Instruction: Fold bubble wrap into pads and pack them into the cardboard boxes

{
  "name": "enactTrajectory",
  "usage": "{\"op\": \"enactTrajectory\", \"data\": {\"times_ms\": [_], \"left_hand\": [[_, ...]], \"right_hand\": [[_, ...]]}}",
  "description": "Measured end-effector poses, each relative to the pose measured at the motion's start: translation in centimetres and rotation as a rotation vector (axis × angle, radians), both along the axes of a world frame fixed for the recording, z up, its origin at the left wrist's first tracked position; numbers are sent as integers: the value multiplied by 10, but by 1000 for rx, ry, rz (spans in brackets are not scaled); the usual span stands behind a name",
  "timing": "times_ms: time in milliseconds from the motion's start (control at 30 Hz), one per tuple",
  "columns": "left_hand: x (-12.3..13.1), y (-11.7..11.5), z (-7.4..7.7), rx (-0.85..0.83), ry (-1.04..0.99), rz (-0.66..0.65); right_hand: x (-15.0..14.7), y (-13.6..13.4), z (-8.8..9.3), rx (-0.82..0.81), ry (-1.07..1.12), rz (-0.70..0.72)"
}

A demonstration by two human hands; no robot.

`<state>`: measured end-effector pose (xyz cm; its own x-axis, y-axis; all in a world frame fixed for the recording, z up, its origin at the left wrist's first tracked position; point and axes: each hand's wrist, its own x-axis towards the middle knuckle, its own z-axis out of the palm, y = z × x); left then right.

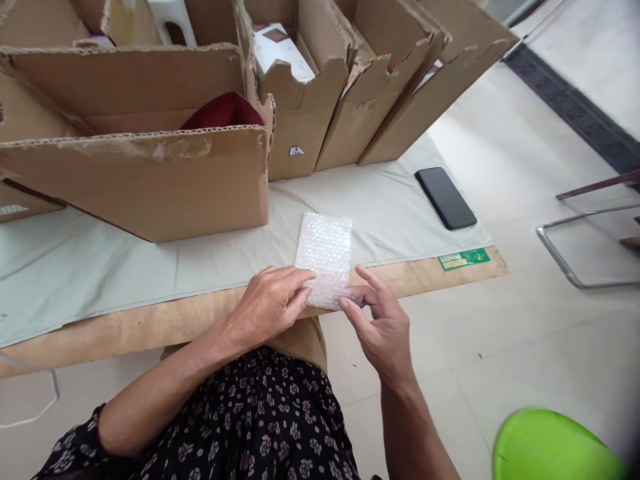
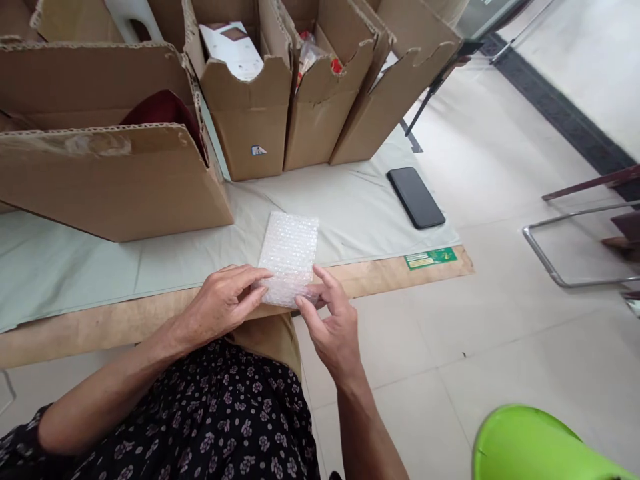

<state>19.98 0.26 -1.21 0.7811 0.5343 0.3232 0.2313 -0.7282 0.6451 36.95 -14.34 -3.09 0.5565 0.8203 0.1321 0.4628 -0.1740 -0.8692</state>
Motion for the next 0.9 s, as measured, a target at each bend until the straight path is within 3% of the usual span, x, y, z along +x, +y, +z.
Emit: {"op": "enactTrajectory", "data": {"times_ms": [133,233,433,600,667,767,900], "left_hand": [[3,0,-7,150,51,82],[-4,-6,-7,249,18,121],[-12,-14,-6,319,41,-102],[-7,-8,-9,278,154,-127],[-5,-5,-9,280,167,-132],[-3,-3,-9,287,147,-130],[-4,-5,-5,195,18,-93]], "right_hand": [[-8,17,-9,-31,-183,-89],[-8,20,-11,-41,-343,-78],[-2,23,-11,-1,-505,-4],[8,9,1,173,-683,-17],[12,1,7,180,-732,94],[15,-3,9,62,-769,315],[17,-1,7,45,-692,426]]}}
